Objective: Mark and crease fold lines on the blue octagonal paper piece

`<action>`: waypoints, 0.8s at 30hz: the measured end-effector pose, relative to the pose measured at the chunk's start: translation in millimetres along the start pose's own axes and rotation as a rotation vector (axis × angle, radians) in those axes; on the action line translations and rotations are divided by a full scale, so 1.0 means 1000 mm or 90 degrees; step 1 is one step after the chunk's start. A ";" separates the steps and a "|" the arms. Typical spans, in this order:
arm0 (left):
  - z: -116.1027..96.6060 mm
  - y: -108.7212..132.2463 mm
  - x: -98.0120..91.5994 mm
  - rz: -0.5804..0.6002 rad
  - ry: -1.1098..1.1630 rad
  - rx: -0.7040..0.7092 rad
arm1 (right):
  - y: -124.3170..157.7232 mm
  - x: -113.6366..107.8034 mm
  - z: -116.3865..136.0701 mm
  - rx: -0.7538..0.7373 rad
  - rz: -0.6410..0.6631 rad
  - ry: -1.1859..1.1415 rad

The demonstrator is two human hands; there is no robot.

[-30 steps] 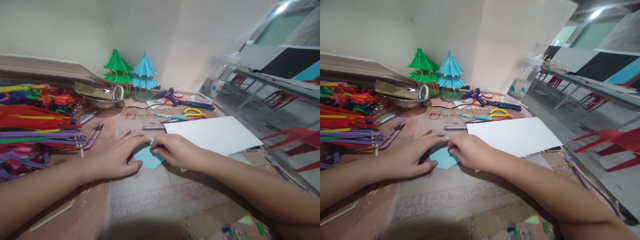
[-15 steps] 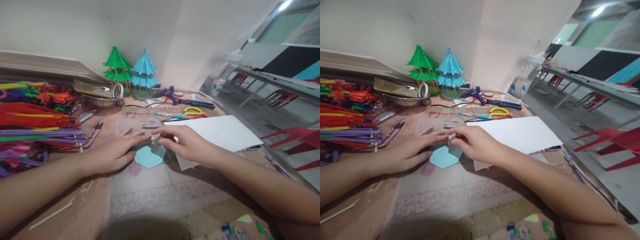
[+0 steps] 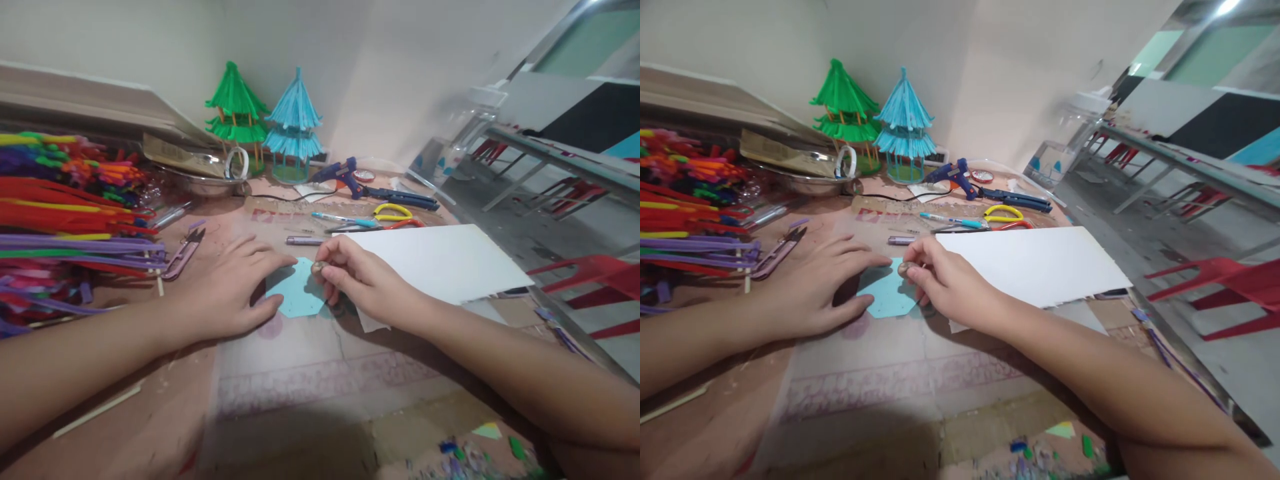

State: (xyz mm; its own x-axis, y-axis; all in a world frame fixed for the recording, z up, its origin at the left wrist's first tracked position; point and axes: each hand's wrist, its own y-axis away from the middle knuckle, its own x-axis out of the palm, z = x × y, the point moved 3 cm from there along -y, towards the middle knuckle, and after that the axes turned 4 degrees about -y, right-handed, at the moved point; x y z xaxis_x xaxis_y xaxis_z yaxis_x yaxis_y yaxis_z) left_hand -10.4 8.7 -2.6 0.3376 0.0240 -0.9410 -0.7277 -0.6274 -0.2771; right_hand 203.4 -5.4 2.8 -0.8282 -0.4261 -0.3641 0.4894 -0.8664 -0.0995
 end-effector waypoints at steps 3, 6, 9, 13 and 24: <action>0.003 -0.001 0.000 -0.010 0.007 0.006 | 0.002 0.002 0.004 0.031 0.031 -0.021; 0.001 -0.001 -0.002 -0.013 0.053 0.017 | 0.001 0.002 0.006 -0.003 0.042 0.057; -0.003 -0.001 0.000 0.000 0.082 0.035 | -0.002 0.002 0.008 -0.126 0.047 0.180; -0.006 -0.002 0.006 0.044 0.101 0.051 | -0.002 0.007 0.009 -0.239 0.069 0.289; -0.003 -0.004 0.007 0.066 0.096 0.055 | -0.005 0.015 0.002 -0.332 0.113 0.344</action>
State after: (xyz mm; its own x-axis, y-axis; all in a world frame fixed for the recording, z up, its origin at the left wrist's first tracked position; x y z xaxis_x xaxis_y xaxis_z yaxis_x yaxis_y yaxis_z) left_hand -3.4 8.6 -7.6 0.3390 -0.1574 -0.9275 -0.8093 -0.5516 -0.2021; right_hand 188.5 -7.8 -0.5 -0.5430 -0.2444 -0.8034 0.7784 -0.5054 -0.3724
